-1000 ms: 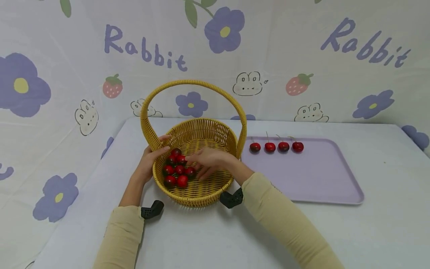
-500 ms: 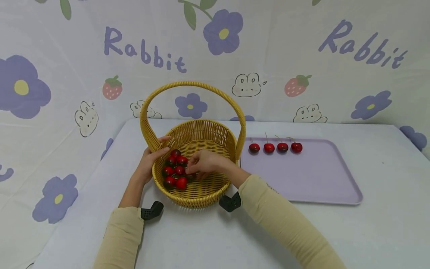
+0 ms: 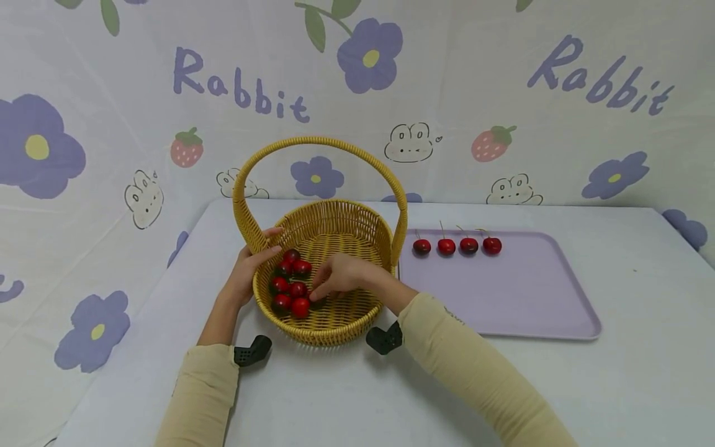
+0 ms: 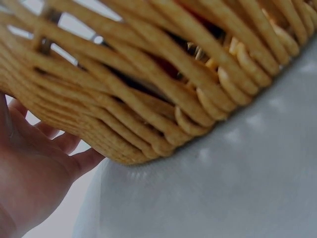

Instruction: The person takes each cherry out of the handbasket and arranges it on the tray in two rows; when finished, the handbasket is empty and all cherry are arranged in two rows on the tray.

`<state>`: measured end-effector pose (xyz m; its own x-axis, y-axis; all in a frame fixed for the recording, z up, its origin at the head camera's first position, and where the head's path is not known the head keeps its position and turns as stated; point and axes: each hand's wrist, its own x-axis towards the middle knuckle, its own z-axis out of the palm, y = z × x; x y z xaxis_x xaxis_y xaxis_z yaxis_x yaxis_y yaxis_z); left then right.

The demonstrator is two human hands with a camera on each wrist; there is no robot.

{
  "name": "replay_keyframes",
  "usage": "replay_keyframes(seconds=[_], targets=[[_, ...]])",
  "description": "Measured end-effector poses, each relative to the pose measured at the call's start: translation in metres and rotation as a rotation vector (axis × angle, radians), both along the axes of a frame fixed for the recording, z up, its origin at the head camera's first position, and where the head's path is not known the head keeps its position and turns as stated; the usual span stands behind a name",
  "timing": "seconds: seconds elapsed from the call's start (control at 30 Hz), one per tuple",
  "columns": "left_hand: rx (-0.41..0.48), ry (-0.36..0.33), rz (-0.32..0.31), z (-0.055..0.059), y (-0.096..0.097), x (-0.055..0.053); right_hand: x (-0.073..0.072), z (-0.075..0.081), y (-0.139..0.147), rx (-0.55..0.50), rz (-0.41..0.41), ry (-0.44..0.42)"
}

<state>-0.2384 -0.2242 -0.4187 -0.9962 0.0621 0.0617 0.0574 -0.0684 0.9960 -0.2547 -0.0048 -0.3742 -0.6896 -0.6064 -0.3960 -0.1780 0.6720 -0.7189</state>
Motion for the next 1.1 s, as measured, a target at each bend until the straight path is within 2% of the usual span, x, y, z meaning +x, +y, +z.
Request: replay_keyframes(seconds=[0.13,0.3,0.43,0.53,0.73,0.97,1.1], targets=[[-0.001,0.004,0.000,0.000,0.000,0.000,-0.002,-0.002,0.001,-0.011,0.077,0.030],[0.004,0.005,0.001,-0.001,-0.001,0.000,-0.004,-0.004,0.002,-0.037,0.221,0.111],[0.006,0.004,0.003,-0.003,-0.001,0.000,-0.004,-0.006,0.003,-0.070,0.275,0.145],[0.006,0.006,0.004,-0.004,-0.001,0.000,-0.003,-0.005,0.004,-0.123,0.250,0.119],[0.003,0.007,0.005,-0.004,-0.001,0.001,0.001,0.002,0.011,-0.281,0.134,0.019],[-0.006,0.010,0.002,-0.001,-0.001,0.000,0.006,0.009,0.025,-0.399,0.081,-0.036],[-0.007,0.007,0.003,-0.001,-0.001,0.000,0.009,0.014,0.033,-0.428,0.082,-0.012]])
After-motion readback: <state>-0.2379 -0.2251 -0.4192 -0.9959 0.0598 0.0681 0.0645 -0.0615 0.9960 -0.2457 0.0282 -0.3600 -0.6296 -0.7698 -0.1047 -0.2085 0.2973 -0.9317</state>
